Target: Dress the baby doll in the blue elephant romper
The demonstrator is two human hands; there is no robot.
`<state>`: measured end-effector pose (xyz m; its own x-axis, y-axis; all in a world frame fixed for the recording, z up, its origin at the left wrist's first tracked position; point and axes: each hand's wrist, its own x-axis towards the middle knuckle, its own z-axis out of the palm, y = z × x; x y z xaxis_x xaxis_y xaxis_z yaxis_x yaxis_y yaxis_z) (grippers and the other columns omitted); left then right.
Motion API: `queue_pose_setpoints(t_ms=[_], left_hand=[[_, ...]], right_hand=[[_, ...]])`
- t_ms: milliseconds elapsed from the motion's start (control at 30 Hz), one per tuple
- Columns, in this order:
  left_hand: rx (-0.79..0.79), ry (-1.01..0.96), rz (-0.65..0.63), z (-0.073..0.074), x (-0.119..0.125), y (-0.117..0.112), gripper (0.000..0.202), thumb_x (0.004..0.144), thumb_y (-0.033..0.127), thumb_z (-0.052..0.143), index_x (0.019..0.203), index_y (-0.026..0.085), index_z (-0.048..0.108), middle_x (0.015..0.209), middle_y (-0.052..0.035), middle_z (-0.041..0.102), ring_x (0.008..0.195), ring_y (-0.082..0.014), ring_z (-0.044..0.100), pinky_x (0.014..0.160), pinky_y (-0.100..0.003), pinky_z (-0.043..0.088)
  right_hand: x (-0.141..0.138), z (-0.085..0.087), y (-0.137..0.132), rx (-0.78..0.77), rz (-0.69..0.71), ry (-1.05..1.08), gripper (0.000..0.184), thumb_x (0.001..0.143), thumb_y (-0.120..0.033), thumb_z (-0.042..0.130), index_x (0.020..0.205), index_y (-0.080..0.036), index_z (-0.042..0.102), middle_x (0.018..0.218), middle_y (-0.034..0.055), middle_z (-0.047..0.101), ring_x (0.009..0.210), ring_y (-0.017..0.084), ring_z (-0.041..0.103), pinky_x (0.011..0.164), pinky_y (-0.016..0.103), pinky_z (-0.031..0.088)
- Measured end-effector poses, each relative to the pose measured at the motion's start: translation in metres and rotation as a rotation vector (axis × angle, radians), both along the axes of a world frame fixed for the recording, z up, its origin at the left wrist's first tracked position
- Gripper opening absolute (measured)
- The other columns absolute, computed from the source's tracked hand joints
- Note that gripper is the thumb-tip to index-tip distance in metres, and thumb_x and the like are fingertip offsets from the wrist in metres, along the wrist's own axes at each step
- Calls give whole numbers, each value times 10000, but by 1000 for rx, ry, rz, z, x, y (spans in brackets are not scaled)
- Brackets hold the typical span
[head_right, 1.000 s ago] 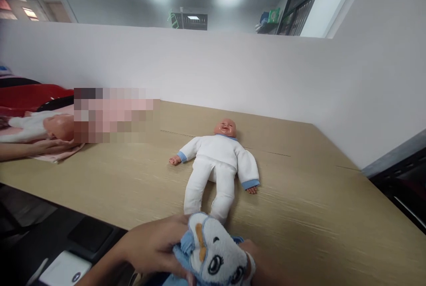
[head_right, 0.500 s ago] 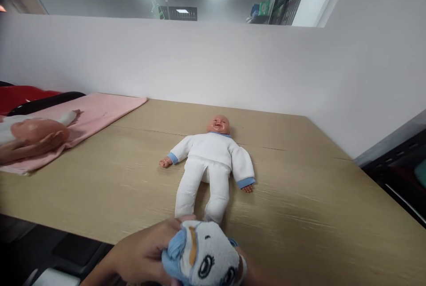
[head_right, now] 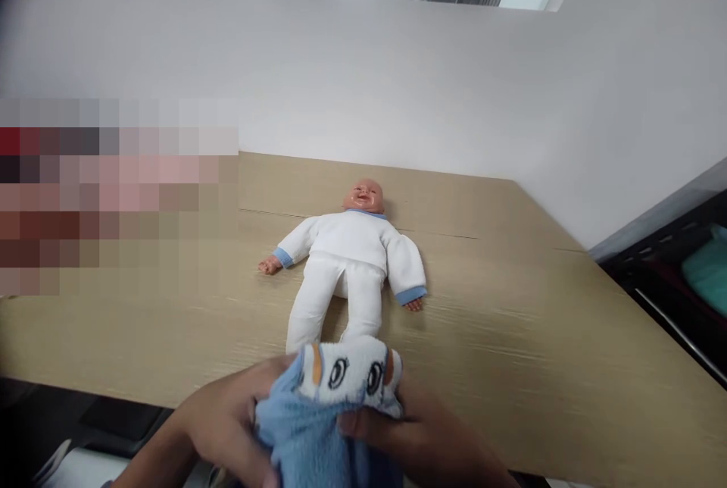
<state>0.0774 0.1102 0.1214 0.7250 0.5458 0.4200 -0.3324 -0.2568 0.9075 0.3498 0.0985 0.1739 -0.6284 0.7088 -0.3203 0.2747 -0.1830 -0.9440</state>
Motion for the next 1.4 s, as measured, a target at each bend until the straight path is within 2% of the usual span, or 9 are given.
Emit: queue_pose_setpoints(t_ms=[100, 200, 333, 533, 733, 900, 1067, 1200, 1400], left_hand=[[-207, 65, 82, -1, -16, -3, 601, 934, 666, 887, 1239, 155, 808, 1030, -95, 794, 983, -264, 764, 1040, -434, 625], [-348, 117, 104, -9, -25, -6, 632, 1001, 722, 782, 1293, 161, 790, 951, -77, 772, 867, -240, 745, 959, -411, 639], [-296, 196, 154, -2, -27, -8, 555, 1047, 677, 749, 1259, 168, 812, 1080, -85, 787, 950, -228, 705, 948, -337, 606], [-457, 158, -133, 12, -21, -13, 650, 708, 609, 1062, 1115, 136, 883, 1003, -87, 802, 813, -198, 662, 771, -270, 593], [-604, -4, 203, -2, -24, -34, 593, 798, 582, 1009, 1157, 129, 878, 1006, -102, 813, 884, -194, 696, 823, -237, 579], [-657, 94, 303, 4, -24, -59, 542, 864, 535, 980, 1220, 147, 856, 1100, -99, 820, 956, -205, 710, 906, -264, 578], [-620, 253, 602, 11, -17, -70, 432, 888, 471, 920, 1156, 157, 791, 1068, -73, 810, 936, -218, 689, 845, -283, 572], [-467, 399, 768, 18, -18, -72, 335, 912, 329, 765, 1216, 225, 669, 1048, -9, 745, 956, -227, 687, 867, -305, 540], [-281, 844, 939, 15, -18, -68, 295, 986, 351, 587, 1260, 245, 565, 1053, -68, 802, 1022, -357, 765, 870, -390, 471]], right_hand=[[-9, 12, 7, 49, 106, 46, 869, 901, -723, 865, 1584, -213, 694, 1596, 171, 707, 1494, 406, 652, 1307, 557, 488], [-13, 17, 11, 57, 231, 85, 1080, 671, -583, 1073, 1608, -229, 670, 1563, 149, 721, 1419, 410, 687, 1294, 554, 500], [-10, 14, 7, 21, 214, 106, 886, 717, -607, 1046, 1476, -241, 773, 1395, 106, 810, 1310, 378, 747, 1185, 504, 598], [-10, 12, 4, 23, 23, 78, 834, 882, -818, 846, 1451, -212, 781, 1382, 141, 823, 1332, 386, 753, 1242, 567, 562], [-16, 18, -2, 46, 101, 12, 819, 976, -813, 738, 1545, -224, 734, 1495, 153, 780, 1429, 400, 706, 1284, 579, 522], [-32, 24, -11, 118, 144, 121, 917, 715, -484, 1060, 1534, -267, 710, 1502, 95, 768, 1391, 376, 719, 1217, 502, 573], [-54, 16, -17, 369, -15, 21, 580, 777, -244, 859, 1351, -238, 773, 1313, 70, 835, 1182, 299, 784, 1046, 409, 640], [-67, 6, -17, 552, -197, -230, 81, 849, -228, 673, 893, -220, 741, 868, 51, 822, 821, 258, 757, 751, 349, 575], [-82, 2, -10, 588, -88, -430, 97, 883, -174, 624, 809, -236, 631, 830, 12, 803, 685, 189, 660, 695, 319, 431]])
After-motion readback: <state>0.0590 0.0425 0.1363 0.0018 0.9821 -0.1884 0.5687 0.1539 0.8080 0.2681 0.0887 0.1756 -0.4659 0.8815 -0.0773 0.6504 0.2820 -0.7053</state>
